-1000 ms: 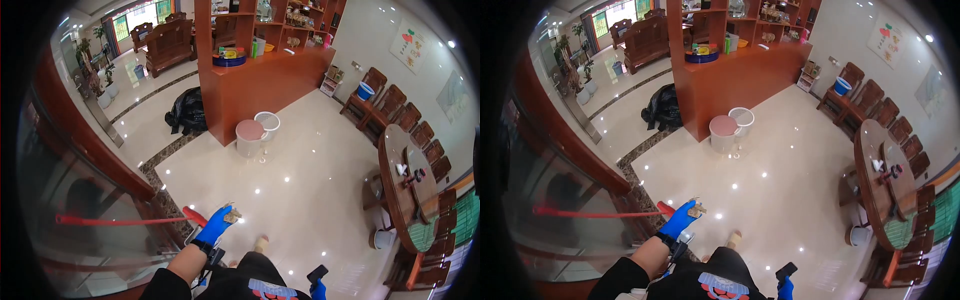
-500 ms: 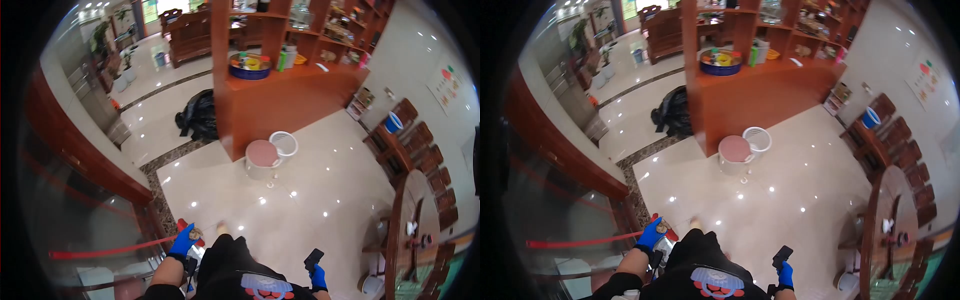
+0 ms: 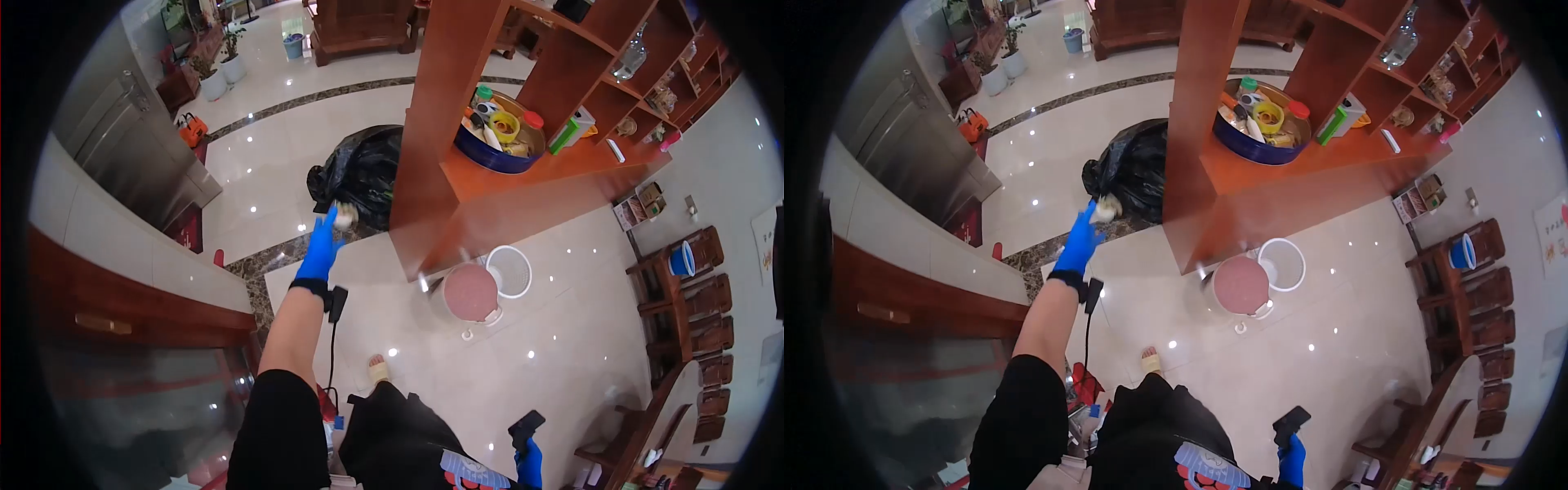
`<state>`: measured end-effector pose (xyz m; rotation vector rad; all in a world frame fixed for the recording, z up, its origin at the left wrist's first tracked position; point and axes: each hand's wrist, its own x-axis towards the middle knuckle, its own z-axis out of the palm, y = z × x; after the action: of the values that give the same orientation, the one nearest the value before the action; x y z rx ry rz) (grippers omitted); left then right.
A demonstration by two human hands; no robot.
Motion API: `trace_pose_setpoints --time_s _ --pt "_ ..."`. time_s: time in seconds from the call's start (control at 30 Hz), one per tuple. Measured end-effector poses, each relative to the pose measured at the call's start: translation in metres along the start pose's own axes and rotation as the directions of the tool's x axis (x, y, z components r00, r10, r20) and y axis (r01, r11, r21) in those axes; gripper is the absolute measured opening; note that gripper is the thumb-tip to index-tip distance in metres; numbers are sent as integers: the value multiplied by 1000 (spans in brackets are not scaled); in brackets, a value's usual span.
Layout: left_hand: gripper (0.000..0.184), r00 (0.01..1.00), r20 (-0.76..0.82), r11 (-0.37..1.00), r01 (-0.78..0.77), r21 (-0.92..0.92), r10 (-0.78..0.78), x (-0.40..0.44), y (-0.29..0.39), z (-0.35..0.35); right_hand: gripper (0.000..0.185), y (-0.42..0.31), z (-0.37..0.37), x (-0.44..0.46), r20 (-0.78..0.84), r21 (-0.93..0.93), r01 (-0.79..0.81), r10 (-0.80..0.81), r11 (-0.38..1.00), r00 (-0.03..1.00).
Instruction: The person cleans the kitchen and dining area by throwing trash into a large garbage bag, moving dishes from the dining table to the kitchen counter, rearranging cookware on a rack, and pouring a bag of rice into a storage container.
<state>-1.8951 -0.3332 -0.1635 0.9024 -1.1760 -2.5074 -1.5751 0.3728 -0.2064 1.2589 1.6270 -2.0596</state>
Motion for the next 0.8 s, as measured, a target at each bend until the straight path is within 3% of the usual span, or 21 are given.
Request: trace_pose_setpoints --time_s 0.1,0.2,0.23,0.27,0.3,0.33,0.37,0.47,0.63,0.73,0.8 --pt "44 986 146 987 -53 -152 76 22 5 28 21 -47 84 -12 89 -72 -3 9 997 996" --pt "41 976 207 997 64 53 -73 22 -47 -13 28 -86 159 -16 266 -124 8 26 992 964" --pt "41 965 211 985 134 113 -155 1 -57 -19 33 -93 180 -11 325 -83 14 13 996 946" --pt "40 947 209 963 209 172 -243 -25 -67 -28 36 -104 194 -8 370 -278 66 44 958 928" --pt "39 924 203 933 277 229 -324 -51 -79 -33 36 -112 213 -6 458 -273 170 -28 947 889" --pt "39 899 183 904 350 245 -398 -76 -96 -43 34 -113 221 13 507 -155 20 62 988 859" --pt "39 880 161 881 400 253 -446 -99 -107 -53 33 -128 246 10 553 -174 -19 114 985 826" --pt "39 855 73 849 493 190 -513 -187 -122 -57 34 -157 305 3 686 -289 31 184 957 704" --pt "41 945 -63 943 325 68 -321 -304 -124 -33 36 -165 366 -5 849 -467 127 403 875 342" --pt "48 987 -152 977 80 199 -50 -371 -107 -6 37 -142 385 -25 787 -616 156 608 772 102" --pt "55 982 -133 980 -108 168 131 -417 -101 11 37 -134 392 -55 678 -712 237 735 661 -15"
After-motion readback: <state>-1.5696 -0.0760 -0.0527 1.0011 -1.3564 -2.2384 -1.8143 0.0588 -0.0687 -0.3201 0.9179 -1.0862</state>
